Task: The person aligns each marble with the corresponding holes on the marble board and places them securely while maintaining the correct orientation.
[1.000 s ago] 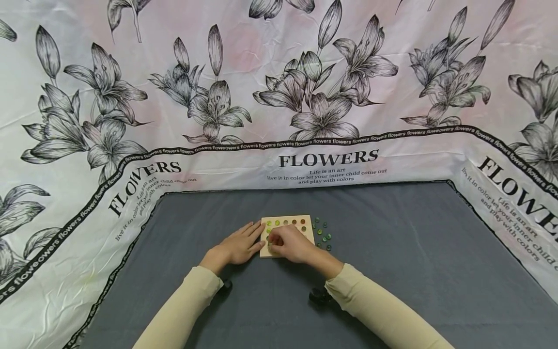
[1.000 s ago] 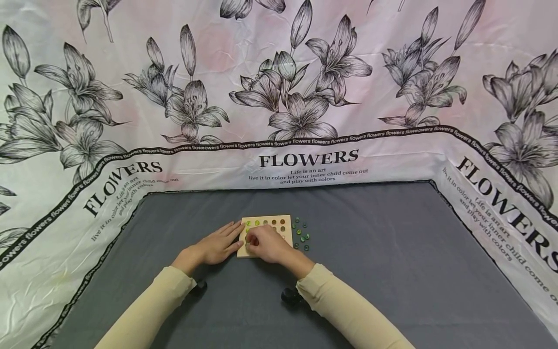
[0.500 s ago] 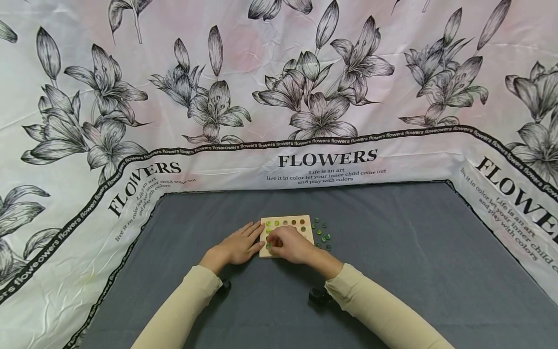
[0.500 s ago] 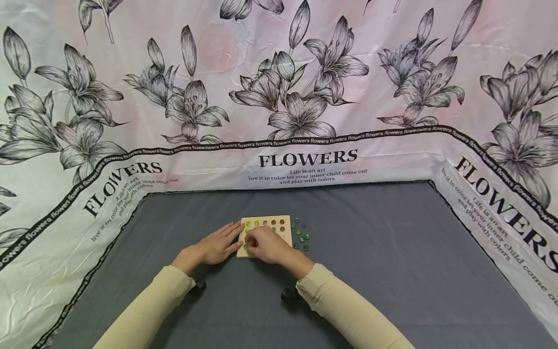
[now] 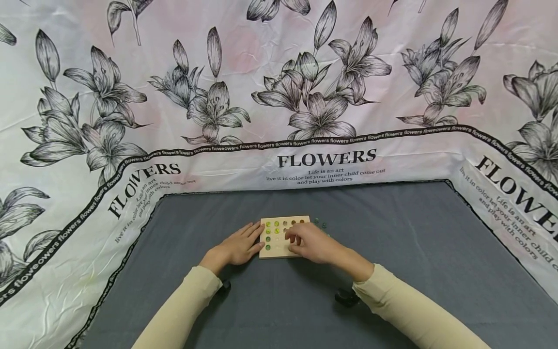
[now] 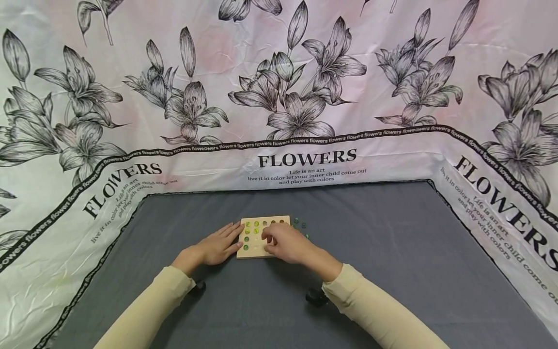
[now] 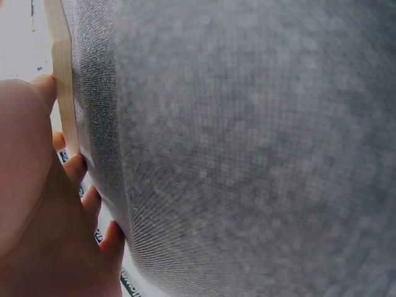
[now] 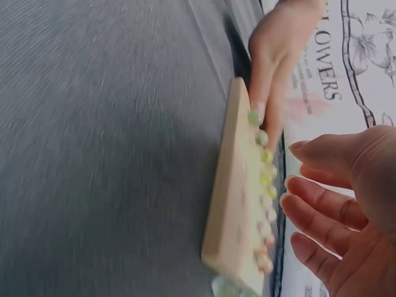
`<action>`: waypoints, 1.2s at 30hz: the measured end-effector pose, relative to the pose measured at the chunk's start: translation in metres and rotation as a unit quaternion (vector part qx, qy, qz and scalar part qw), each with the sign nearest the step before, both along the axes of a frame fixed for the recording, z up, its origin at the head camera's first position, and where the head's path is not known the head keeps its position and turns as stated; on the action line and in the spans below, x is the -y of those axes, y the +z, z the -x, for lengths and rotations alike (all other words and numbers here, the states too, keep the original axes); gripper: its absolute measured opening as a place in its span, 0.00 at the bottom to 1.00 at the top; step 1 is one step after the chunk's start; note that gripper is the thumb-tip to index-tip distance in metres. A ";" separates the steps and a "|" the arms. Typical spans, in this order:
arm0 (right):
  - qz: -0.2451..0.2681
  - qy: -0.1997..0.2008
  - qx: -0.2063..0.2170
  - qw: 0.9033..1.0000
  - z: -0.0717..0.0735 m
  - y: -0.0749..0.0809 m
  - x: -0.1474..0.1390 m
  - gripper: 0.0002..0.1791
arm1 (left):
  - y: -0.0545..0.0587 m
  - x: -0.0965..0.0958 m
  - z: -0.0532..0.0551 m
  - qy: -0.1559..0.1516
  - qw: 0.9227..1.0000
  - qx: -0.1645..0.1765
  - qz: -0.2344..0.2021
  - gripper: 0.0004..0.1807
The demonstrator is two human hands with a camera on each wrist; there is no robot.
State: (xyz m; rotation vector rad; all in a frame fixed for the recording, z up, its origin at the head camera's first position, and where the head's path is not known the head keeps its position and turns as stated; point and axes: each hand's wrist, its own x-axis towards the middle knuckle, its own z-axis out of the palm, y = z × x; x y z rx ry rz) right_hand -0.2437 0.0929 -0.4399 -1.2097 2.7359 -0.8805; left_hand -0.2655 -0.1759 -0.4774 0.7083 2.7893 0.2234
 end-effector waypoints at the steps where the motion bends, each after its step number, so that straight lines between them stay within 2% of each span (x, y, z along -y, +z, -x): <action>1: -0.003 -0.005 -0.002 1.000 -0.001 0.001 -0.005 0.11 | 0.001 0.000 0.000 -0.001 1.000 0.000 -0.001 0.36; 7: -0.008 -0.022 -0.028 0.999 -0.001 0.006 -0.035 0.11 | 0.007 -0.002 -0.004 -0.007 1.000 0.004 -0.006 0.35; 10: -0.010 -0.034 -0.024 0.999 0.001 0.005 -0.050 0.11 | 0.012 -0.003 -0.007 -0.012 1.000 0.008 -0.013 0.35; 13: -0.011 -0.049 -0.018 0.999 0.004 0.004 -0.064 0.12 | 0.012 -0.002 -0.008 -0.016 1.000 0.011 -0.015 0.35; 20: -0.011 -0.079 -0.021 0.997 0.014 0.001 -0.087 0.11 | 0.002 0.000 0.000 -0.009 1.000 0.006 -0.008 0.35; 27: -0.006 -0.080 -0.025 0.996 0.026 -0.008 -0.098 0.11 | -0.002 0.001 0.003 -0.005 1.000 0.007 -0.013 0.36; 31: -0.004 -0.086 -0.010 0.996 0.032 -0.015 -0.104 0.11 | -0.002 0.001 0.003 -0.004 1.000 0.005 -0.013 0.36; 36: 0.006 -0.089 0.035 0.995 0.037 -0.021 -0.107 0.12 | -0.001 0.000 0.002 -0.004 1.000 0.004 -0.012 0.36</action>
